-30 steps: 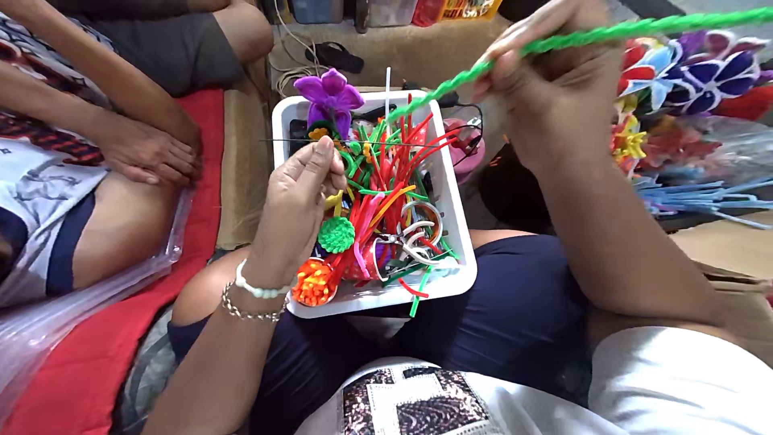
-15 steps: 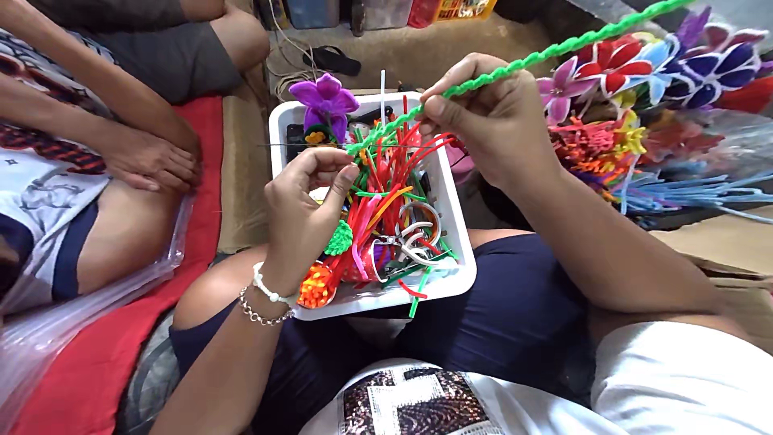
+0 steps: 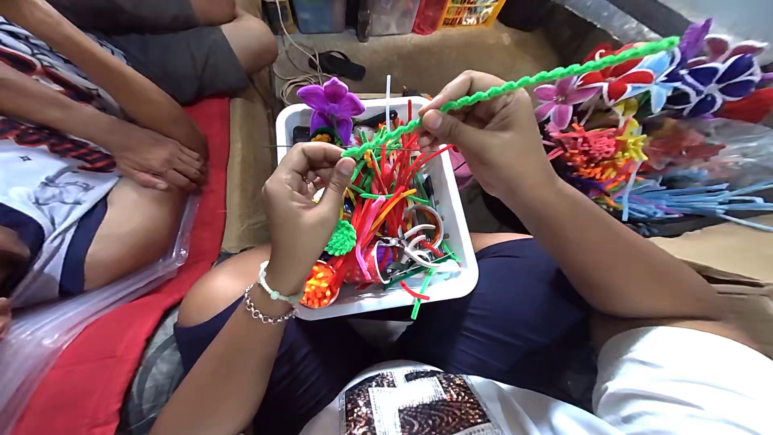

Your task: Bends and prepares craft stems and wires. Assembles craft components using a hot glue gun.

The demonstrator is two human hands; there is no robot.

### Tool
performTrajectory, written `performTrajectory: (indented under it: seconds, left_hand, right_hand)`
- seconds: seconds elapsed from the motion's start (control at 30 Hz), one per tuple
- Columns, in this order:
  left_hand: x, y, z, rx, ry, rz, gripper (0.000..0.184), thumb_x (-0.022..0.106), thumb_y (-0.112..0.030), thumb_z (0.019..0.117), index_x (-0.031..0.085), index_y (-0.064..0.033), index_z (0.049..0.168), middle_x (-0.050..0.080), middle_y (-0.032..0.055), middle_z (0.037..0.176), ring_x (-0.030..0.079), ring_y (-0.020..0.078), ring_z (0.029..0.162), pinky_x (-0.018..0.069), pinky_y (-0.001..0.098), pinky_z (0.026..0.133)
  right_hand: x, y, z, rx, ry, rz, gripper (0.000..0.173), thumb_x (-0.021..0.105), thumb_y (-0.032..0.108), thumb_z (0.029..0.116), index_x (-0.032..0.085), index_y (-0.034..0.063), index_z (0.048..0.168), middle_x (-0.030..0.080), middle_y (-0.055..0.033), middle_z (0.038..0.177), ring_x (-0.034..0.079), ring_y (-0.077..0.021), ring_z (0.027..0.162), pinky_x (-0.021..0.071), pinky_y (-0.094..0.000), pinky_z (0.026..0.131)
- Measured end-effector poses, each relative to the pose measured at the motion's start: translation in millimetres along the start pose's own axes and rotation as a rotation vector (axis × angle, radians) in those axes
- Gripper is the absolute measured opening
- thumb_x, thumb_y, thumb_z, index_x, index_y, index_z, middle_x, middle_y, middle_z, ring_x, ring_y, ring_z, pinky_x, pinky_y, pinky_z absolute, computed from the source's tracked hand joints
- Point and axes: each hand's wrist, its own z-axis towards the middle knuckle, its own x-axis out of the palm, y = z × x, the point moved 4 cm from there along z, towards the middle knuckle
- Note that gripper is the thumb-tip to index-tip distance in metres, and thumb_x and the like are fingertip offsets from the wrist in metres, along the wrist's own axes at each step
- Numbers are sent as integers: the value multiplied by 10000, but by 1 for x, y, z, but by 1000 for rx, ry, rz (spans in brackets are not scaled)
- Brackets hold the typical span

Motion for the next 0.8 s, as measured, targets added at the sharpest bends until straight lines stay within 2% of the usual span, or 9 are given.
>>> performTrajectory:
  seconds: [0.13, 0.23, 0.33, 0.43, 0.53, 0.67, 0.8]
  left_hand:
    - [0, 1, 1, -9, -1, -48, 155, 645, -87, 1002, 606, -79, 1151, 646, -34, 1023, 642, 37, 838, 566, 195, 753]
    - [-2, 2, 3, -4, 32, -34, 140, 646, -84, 998, 607, -73, 1131, 640, -29, 1014, 639, 40, 831, 568, 196, 743]
    - [-1, 5, 2, -36, 175, 87, 112, 650, -103, 984, 636, -55, 1085, 678, -1, 966, 670, 51, 793, 588, 212, 706]
    - [7, 12, -1, -50, 254, 177, 93, 641, -123, 964, 666, -64, 1032, 689, -8, 916, 665, 37, 754, 578, 206, 672]
    - [8, 13, -2, -83, 231, 203, 93, 656, -137, 967, 675, -77, 1035, 697, -19, 910, 666, 22, 753, 573, 192, 673]
    - [2, 10, 1, -83, 143, 185, 100, 676, -139, 978, 672, -76, 1055, 704, -20, 922, 681, 20, 770, 588, 188, 690]
    - [-1, 6, 2, -10, 73, 122, 114, 702, -98, 957, 665, -43, 1050, 702, -7, 969, 690, 43, 812, 603, 213, 741]
  right_hand:
    - [0, -1, 0, -9, 19, -9, 80, 655, 20, 980, 651, 63, 1047, 727, 15, 923, 727, -93, 814, 640, -281, 780]
    - [-1, -4, 1, 58, 82, -1, 80, 659, 9, 973, 647, 58, 1035, 728, 10, 913, 726, -93, 808, 639, -280, 776]
    - [-6, -15, 4, 199, 173, -19, 59, 627, 23, 991, 656, 36, 1040, 724, 2, 881, 723, -93, 773, 640, -275, 745]
    - [-17, -31, 5, 424, 235, 50, 81, 594, 19, 1006, 665, 38, 1040, 735, -10, 874, 728, -97, 776, 635, -273, 763]
    - [-23, -42, 6, 530, 193, 143, 97, 577, 8, 1011, 665, 48, 1008, 732, -16, 866, 719, -93, 759, 625, -263, 754]
    - [-23, -40, 8, 508, 181, 186, 114, 565, 2, 1015, 668, 49, 1004, 733, -25, 867, 716, -95, 748, 624, -262, 748]
    - [-22, -34, 7, 483, 169, 228, 109, 569, -8, 1010, 656, 57, 1001, 737, -29, 873, 717, -90, 748, 621, -246, 740]
